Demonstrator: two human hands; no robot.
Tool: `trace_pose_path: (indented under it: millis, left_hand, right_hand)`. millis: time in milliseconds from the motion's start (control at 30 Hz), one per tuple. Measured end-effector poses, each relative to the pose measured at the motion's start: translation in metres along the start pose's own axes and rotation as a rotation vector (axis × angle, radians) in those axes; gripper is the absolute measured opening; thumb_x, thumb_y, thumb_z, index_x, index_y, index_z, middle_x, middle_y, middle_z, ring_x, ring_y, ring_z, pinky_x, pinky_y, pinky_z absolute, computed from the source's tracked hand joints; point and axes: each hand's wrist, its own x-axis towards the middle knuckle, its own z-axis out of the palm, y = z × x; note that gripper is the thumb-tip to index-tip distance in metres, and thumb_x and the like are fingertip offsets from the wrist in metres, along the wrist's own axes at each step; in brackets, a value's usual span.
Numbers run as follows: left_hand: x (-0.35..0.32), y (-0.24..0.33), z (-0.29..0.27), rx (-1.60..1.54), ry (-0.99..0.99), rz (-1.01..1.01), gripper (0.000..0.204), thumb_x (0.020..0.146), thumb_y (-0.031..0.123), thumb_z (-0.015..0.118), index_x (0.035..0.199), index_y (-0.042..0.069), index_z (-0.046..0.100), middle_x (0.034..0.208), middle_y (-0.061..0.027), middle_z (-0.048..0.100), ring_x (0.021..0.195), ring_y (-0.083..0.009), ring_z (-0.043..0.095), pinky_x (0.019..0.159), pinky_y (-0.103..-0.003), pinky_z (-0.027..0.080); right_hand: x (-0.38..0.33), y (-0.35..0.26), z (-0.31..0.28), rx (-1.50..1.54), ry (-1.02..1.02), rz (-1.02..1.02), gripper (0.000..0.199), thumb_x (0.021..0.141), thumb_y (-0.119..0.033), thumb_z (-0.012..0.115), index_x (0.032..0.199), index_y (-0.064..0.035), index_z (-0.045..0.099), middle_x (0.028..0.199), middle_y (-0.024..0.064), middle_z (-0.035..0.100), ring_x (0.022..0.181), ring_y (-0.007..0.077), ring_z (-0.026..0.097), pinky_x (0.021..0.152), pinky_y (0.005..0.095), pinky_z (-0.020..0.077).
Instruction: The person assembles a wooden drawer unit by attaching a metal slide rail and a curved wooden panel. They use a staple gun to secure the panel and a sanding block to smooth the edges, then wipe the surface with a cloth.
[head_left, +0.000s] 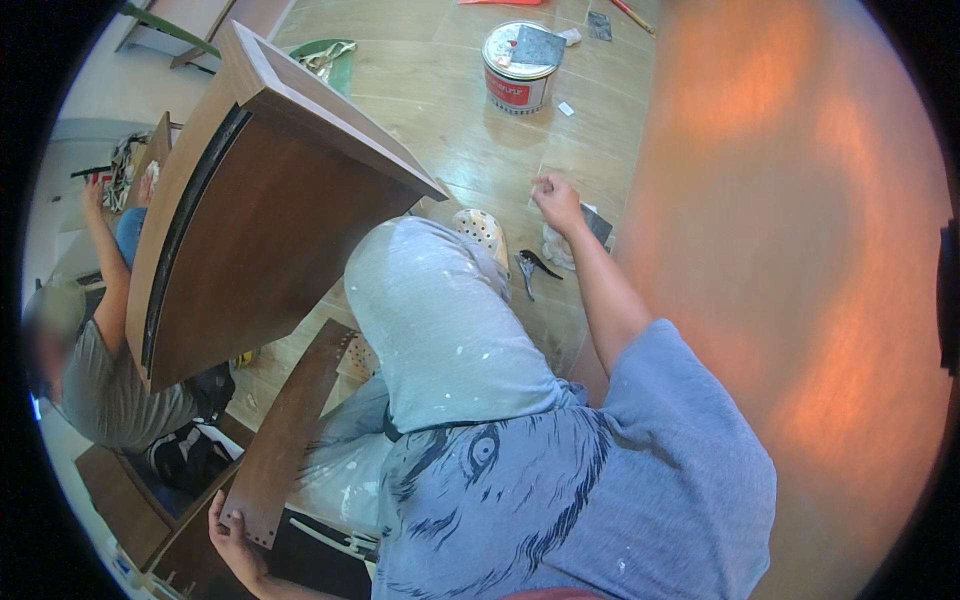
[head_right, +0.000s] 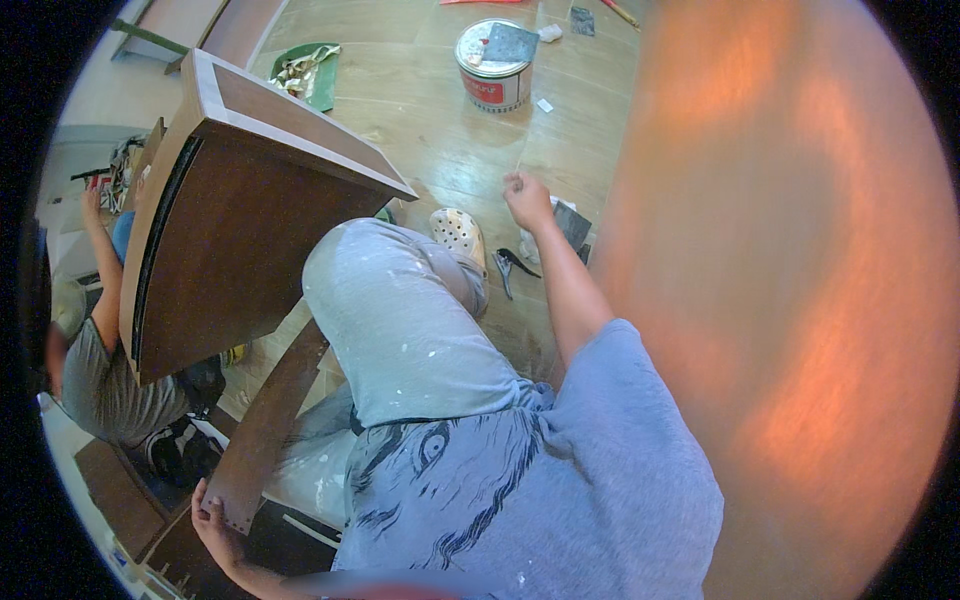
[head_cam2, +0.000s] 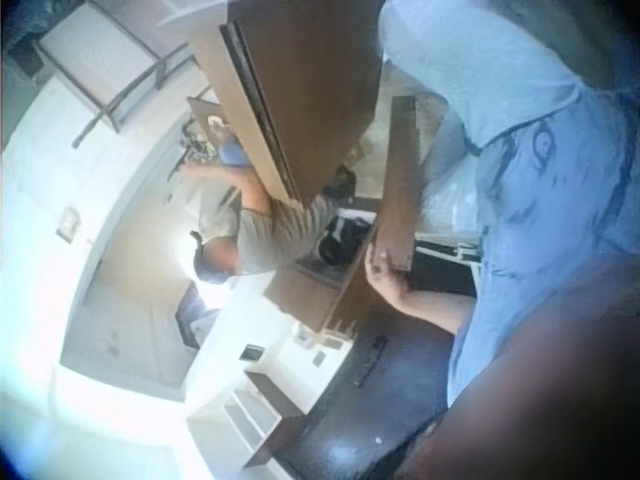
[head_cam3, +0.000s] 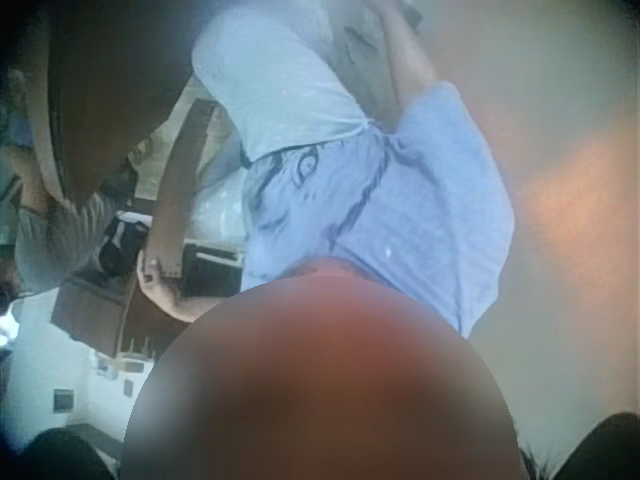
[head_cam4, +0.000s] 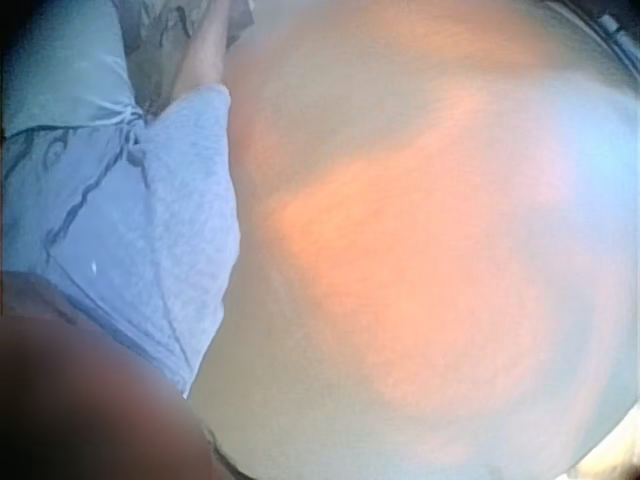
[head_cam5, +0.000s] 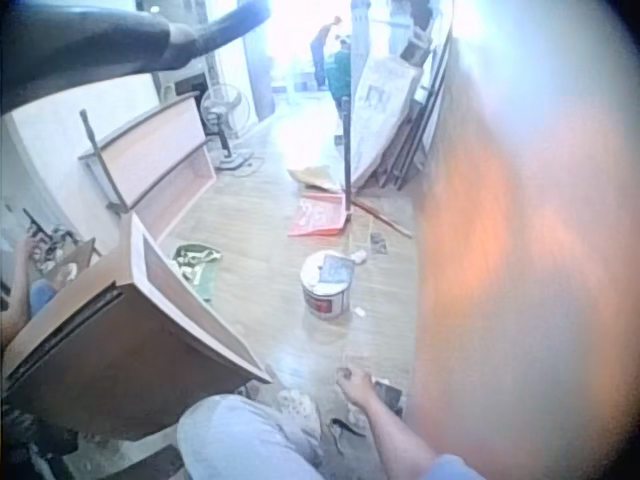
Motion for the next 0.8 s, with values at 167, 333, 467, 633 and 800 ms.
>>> trace_pose_path:
  millis: [167,333,467,633,800]
  left_hand:
    - [-0.003,0.001,0.004,-0.010,0.042,0.048,0.056,0.095,0.021,0.078,0.141,-0.003,0.058,0.126,-0.0139,0.067,0.115,-0.0223,0.064,0.103,-0.035,0.048]
    - [-0.013,0.005,0.000,-0.095,-0.026,0.038,0.030,0.099,0.021,0.076,0.117,0.001,0.061,0.110,-0.0072,0.070,0.101,-0.0134,0.065,0.093,-0.029,0.049]
    - [-0.028,0.010,-0.005,-0.138,0.079,0.111,0.018,0.103,0.016,0.072,0.106,0.005,0.058,0.101,-0.0040,0.070,0.091,-0.0094,0.063,0.087,-0.025,0.049]
    - [-0.052,0.012,-0.010,-0.174,0.224,0.133,0.018,0.103,0.017,0.071,0.108,0.006,0.058,0.099,-0.0031,0.069,0.091,-0.0090,0.063,0.086,-0.026,0.049]
    - [-0.061,-0.002,-0.006,-0.204,0.257,0.069,0.019,0.104,0.019,0.071,0.109,0.006,0.059,0.099,-0.0029,0.069,0.092,-0.0092,0.063,0.087,-0.027,0.048]
  right_hand:
    - [-0.089,0.043,0.009,-0.334,-0.179,0.221,0.036,0.086,-0.022,0.076,0.115,-0.0009,0.071,0.101,0.0202,0.075,0.095,0.0364,0.072,0.087,0.0440,0.0558]
    - [-0.173,0.035,0.031,-0.664,-0.098,0.113,0.068,0.082,-0.025,0.083,0.141,-0.0059,0.055,0.135,0.0252,0.059,0.126,0.0415,0.058,0.102,0.0472,0.0510]
    - [-0.174,0.030,0.049,-0.855,-0.153,0.193,0.085,0.080,-0.030,0.087,0.150,-0.0096,0.044,0.137,0.0217,0.054,0.135,0.0392,0.052,0.105,0.0515,0.0483]
    - [-0.155,0.034,0.066,-1.004,-0.177,0.221,0.079,0.080,-0.032,0.086,0.145,-0.0099,0.047,0.133,0.0191,0.057,0.129,0.0371,0.055,0.103,0.0533,0.0476]
    - [-0.142,0.021,0.050,-0.830,-0.145,0.291,0.069,0.081,-0.032,0.083,0.140,-0.0115,0.053,0.134,0.0186,0.056,0.129,0.0373,0.055,0.103,0.0537,0.0474]
